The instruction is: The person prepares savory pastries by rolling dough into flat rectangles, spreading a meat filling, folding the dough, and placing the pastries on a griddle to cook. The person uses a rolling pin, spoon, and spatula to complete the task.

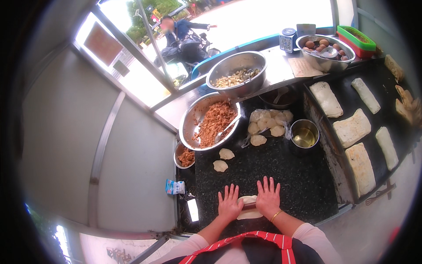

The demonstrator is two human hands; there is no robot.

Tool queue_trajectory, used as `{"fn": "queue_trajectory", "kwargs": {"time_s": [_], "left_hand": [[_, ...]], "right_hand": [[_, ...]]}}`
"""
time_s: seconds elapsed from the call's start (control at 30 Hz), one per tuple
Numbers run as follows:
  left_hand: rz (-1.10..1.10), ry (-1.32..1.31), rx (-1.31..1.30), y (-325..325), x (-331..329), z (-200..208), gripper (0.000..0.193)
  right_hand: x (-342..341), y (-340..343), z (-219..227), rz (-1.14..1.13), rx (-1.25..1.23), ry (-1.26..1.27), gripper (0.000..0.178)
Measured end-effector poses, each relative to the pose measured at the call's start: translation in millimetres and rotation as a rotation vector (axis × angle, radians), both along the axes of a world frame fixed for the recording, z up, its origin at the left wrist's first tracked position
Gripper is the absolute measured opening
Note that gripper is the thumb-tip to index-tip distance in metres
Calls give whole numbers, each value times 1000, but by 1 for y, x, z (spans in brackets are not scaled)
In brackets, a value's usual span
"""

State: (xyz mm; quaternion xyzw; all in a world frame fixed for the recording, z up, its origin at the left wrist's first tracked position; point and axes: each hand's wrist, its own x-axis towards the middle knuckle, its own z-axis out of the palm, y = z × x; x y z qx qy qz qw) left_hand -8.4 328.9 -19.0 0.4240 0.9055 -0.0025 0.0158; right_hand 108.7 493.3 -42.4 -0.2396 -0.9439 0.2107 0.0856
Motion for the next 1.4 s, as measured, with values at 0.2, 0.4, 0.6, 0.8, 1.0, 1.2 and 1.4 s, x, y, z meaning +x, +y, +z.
{"fn": "queue_trajectory", "kwargs": {"time_s": [0.2, 0.4, 0.6, 0.8, 1.0, 1.2, 1.4], "left_hand": [[12, -15, -14, -4, 6, -1, 69], [10, -4, -4, -2, 5, -1, 69], [8, 15, -4, -3, 5, -2, 69], [9, 16, 16, -3, 5, -3, 68], [6, 36, 35, -3, 7, -2, 68], [-1, 27, 33, 2, 7, -1, 67], [-38, 16, 30, -24, 13, 0, 70]], "right_hand": [[3, 0, 3, 13, -39, -3, 57], [3, 1, 0, 22, -30, -3, 58], [0, 1, -2, 26, -47, -22, 57], [1, 3, 1, 28, -48, -8, 56], [2, 3, 4, 34, -37, 18, 55], [1, 8, -3, 26, 51, 12, 56], [5, -8, -2, 86, 119, -22, 55]]}}
